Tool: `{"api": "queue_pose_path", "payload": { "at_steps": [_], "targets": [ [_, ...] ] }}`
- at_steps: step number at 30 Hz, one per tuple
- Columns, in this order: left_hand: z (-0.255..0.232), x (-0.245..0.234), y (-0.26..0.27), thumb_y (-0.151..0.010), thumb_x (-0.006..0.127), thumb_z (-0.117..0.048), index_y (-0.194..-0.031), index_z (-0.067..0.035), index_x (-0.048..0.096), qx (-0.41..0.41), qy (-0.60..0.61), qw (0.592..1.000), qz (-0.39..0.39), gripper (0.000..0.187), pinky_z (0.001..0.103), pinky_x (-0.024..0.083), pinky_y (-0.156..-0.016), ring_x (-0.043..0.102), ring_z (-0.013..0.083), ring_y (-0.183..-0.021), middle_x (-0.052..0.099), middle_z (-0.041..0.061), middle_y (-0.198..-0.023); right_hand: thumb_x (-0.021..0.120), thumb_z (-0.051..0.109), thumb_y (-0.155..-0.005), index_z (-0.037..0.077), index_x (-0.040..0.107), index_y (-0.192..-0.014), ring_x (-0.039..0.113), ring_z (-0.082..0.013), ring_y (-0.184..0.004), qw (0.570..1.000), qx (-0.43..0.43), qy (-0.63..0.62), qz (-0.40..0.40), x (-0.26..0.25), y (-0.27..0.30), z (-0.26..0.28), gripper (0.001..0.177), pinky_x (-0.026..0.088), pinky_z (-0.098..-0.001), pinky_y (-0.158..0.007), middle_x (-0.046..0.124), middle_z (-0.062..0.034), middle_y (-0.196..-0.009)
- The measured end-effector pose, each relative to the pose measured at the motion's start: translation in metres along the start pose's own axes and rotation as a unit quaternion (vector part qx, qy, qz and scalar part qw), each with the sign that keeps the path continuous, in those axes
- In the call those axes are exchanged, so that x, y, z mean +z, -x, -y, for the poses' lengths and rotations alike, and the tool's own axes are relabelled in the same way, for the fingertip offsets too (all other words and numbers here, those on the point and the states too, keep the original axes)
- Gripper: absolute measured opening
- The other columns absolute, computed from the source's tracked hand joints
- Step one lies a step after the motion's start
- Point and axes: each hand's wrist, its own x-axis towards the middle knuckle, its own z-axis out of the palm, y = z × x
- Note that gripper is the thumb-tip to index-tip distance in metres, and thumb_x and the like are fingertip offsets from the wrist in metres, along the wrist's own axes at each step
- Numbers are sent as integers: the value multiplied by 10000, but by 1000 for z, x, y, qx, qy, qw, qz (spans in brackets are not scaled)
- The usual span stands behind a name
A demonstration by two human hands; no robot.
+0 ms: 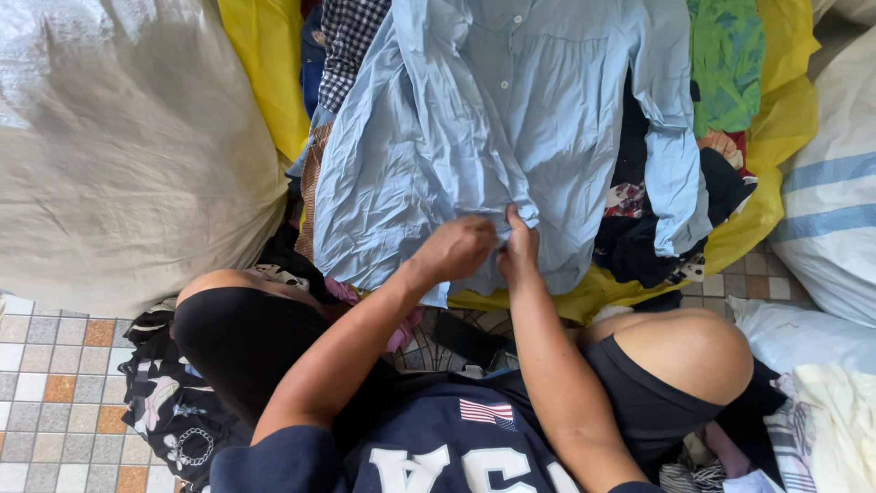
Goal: The person buttons a blue shirt and a checkered shirt while sitting on the floor, then sorts them into different piles among other laundry.
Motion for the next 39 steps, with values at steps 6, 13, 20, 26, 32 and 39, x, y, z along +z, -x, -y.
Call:
{"api": "queue_pose_path", "payload": {
  "at_steps": [6,13,20,26,32,39],
  "targets": [
    [24,-40,10,-978,814,-476,-1635,-268,602,-196,-219,956,-21,722,701,347,-1263,396,377,-1655,510,108,-1747,869,585,-967,-177,582,-1425,646,-493,-1362,996,-67,26,-50,-5,9,1,934,520,-591,-1109,660,-371,-1348],
    [26,-37,12,-1077,670,-530,-1708,-205,461,-274,-144,950,-45,739,792,230,-1280,337,371,-1677,443,185,-1756,908,233,-921,112,702,-1270,658,-232,-939,980,-132,-34,-145,-39,-54,42,423,500,-394,-784,667,-71,-1175],
    [37,-35,22,-935,794,-525,-1716,-206,469,-283,-203,936,45,903,749,199,-1322,193,372,-1730,300,158,-1847,813,232,-1053,309,632,-1559,441,-544,-1577,889,-180,-216,-362,-103,-79,90,543,422,-846,-1169,423,-190,-1730],
    [52,-40,11,-861,844,-514,-1561,-299,640,-338,-181,921,69,760,725,315,-1285,343,282,-1680,471,36,-1753,959,408,-943,298,521,-1500,610,-222,-655,829,-38,-400,-390,-162,-114,124,717,549,-243,-571,613,-154,-1278],
    [52,-39,5,-886,862,-445,-1472,-275,685,-296,-157,938,-93,635,581,469,-1168,644,249,-1353,659,-12,-1410,829,-144,-754,106,579,-956,601,-237,-780,838,-7,-446,-315,-177,-134,118,407,628,-294,-643,532,-63,-931],
    [28,-51,-13,-1000,845,-263,-1362,-138,757,-291,94,927,-218,394,409,635,-699,760,284,-774,756,79,-866,727,-128,-690,127,660,-901,578,-220,-821,933,-188,-252,-173,-97,-95,97,338,578,-301,-734,528,-20,-906]
  ]
}}
